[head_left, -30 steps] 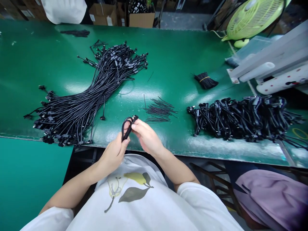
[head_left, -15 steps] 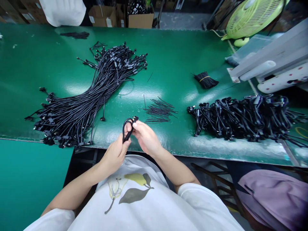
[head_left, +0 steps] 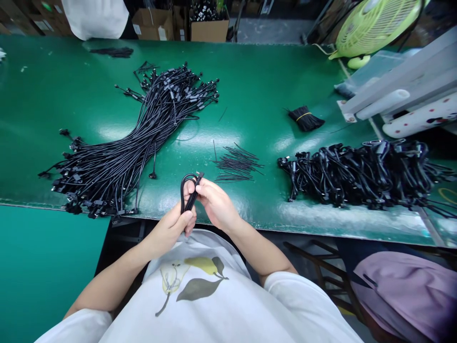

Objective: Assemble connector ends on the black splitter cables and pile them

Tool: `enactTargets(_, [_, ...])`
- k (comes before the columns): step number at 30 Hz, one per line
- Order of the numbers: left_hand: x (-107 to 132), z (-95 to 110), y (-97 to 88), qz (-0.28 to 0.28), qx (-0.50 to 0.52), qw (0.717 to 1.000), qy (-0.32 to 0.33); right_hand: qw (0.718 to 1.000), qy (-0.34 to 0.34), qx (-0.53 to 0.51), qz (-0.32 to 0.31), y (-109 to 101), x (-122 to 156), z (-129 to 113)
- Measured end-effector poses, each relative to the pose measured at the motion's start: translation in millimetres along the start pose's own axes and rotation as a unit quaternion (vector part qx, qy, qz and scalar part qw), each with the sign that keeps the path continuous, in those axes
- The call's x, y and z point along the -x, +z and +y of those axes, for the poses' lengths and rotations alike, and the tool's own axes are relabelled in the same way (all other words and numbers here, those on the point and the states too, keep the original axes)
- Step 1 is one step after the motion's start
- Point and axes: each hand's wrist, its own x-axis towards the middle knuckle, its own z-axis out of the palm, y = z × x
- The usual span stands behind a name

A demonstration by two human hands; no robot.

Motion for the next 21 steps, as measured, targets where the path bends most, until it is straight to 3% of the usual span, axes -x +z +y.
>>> enactTargets(3, [1, 9, -1.1, -0.066, 0.193, 0.976, -0.082, 1.000, -0.004, 0.012, 0.006, 0, 1, -1])
enactTargets(7, [3, 18, -3.8, -0.106, 0.315, 0.933, -0.142, 0.999, -0.019, 0.038, 0.000, 0, 2, -2])
enactTargets(16, [5, 15, -7.4, -0.102, 0.341, 0.926, -0.128, 0.995, -0.041, 0.094, -0.019, -9, 0, 3])
enactTargets(21, [6, 15, -8.3, -0.109, 0.364, 0.915, -0.138, 0.994, 0.028, 0.074, -0.072, -12, -1, -2])
